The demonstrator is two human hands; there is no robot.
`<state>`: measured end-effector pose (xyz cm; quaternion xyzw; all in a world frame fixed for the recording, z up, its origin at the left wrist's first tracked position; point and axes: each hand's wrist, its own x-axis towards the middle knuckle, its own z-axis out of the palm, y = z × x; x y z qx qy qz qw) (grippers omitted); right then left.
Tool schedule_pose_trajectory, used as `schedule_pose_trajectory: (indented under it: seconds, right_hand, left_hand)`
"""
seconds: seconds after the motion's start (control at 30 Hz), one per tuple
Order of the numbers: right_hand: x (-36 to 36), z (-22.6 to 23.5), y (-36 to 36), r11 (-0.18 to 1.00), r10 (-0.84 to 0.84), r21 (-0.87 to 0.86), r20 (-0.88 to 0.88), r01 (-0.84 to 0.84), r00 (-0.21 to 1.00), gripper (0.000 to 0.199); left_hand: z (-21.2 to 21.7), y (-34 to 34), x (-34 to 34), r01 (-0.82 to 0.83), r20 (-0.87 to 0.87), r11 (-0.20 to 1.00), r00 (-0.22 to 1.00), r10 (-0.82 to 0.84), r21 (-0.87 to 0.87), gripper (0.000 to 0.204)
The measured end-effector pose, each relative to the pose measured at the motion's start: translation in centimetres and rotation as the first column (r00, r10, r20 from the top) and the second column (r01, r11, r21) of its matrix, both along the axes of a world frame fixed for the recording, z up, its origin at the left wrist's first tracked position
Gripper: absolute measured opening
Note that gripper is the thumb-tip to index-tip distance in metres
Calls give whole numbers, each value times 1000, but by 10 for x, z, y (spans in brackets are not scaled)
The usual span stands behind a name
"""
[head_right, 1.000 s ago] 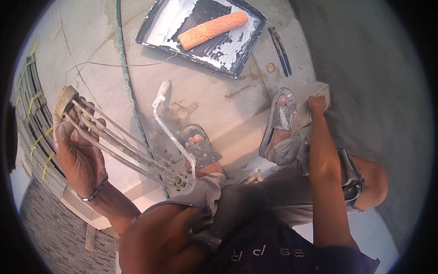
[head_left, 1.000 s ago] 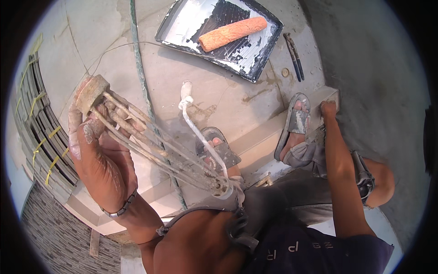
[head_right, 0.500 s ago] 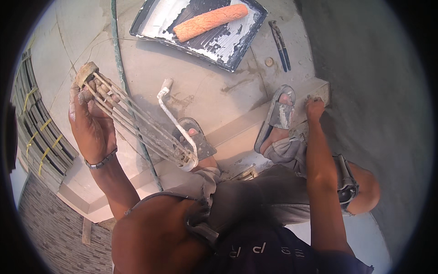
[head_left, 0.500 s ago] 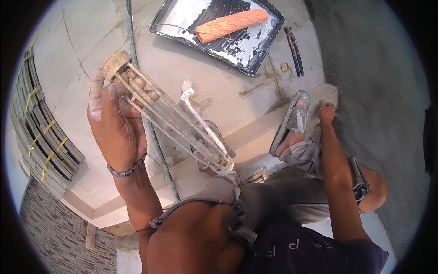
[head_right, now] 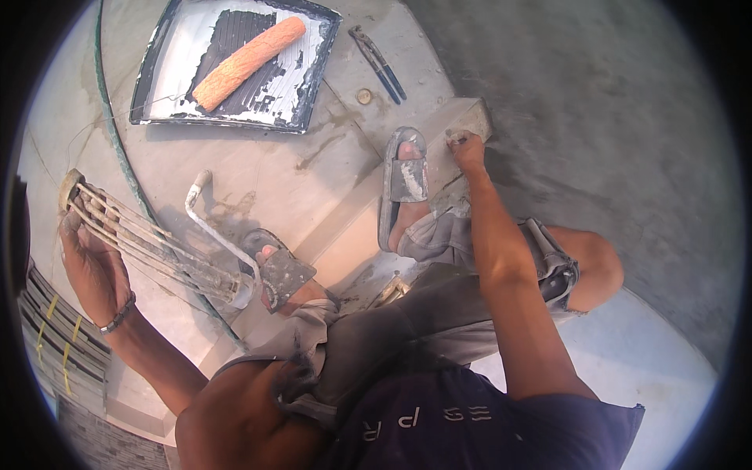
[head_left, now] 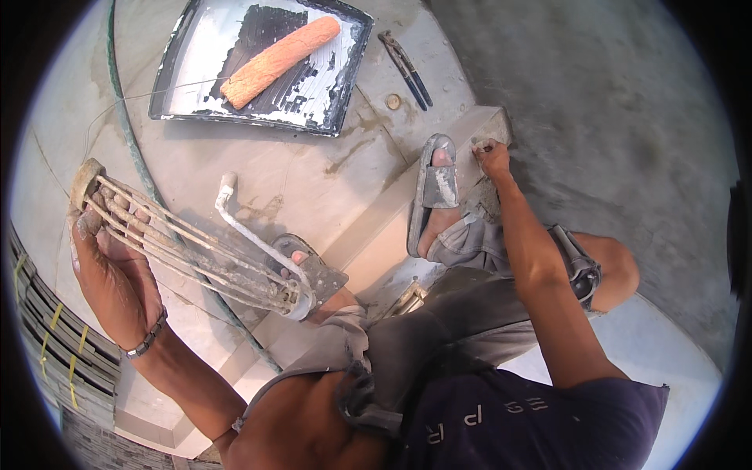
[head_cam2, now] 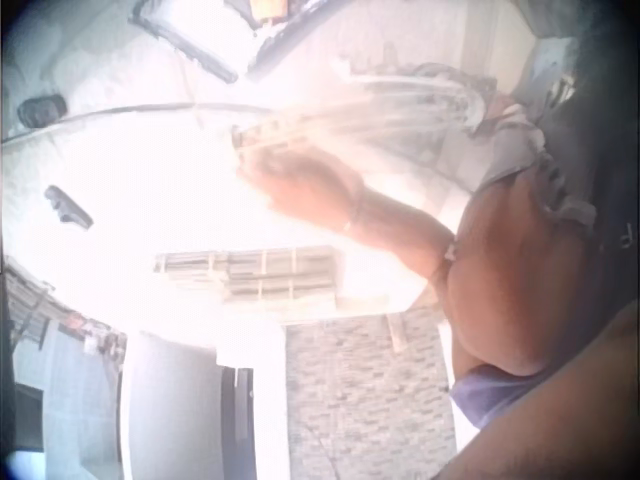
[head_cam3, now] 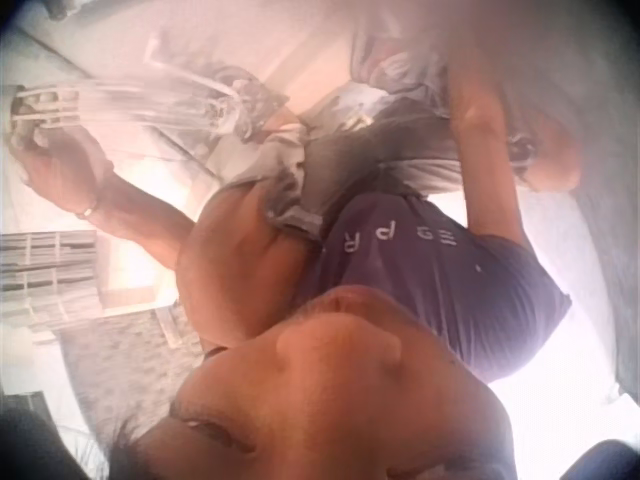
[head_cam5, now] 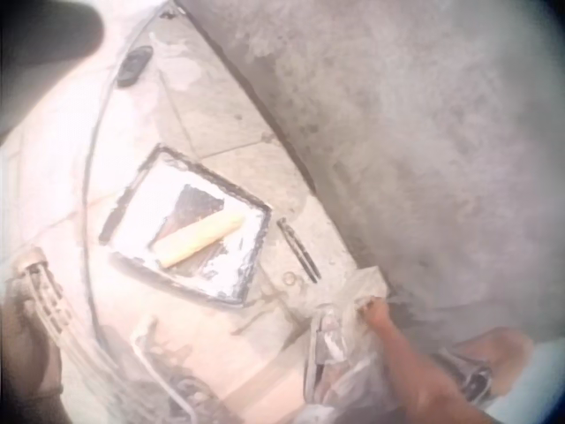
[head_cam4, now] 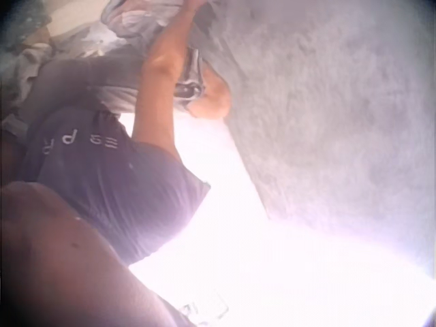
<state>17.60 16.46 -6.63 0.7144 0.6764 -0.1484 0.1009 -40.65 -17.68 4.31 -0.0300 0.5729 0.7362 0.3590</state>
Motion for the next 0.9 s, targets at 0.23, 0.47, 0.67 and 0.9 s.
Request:
schedule_pose_trajectory:
  seconds: [0.23, 0.47, 0.67, 0.9]
  right_hand:
    - [34, -2, 20, 989, 42, -143, 33, -37, 999, 41]
    - [51, -13, 14, 954, 92, -269, -170, -136, 981, 19]
    - [83, -38, 26, 963, 193, -142, -231, -229, 954, 22]
    - [-62, 29, 26, 998, 60, 10, -383, -61, 922, 17]
  left_hand:
    - [9, 8, 9, -14, -2, 1000, 1000, 14, 28, 42]
    - [24, 16, 22, 13, -94, 994, 996, -2, 111, 40]
    - [26, 18, 20, 45, -24, 978, 999, -41, 205, 35]
    - [38, 18, 22, 26, -20, 991, 1000, -23, 129, 34]
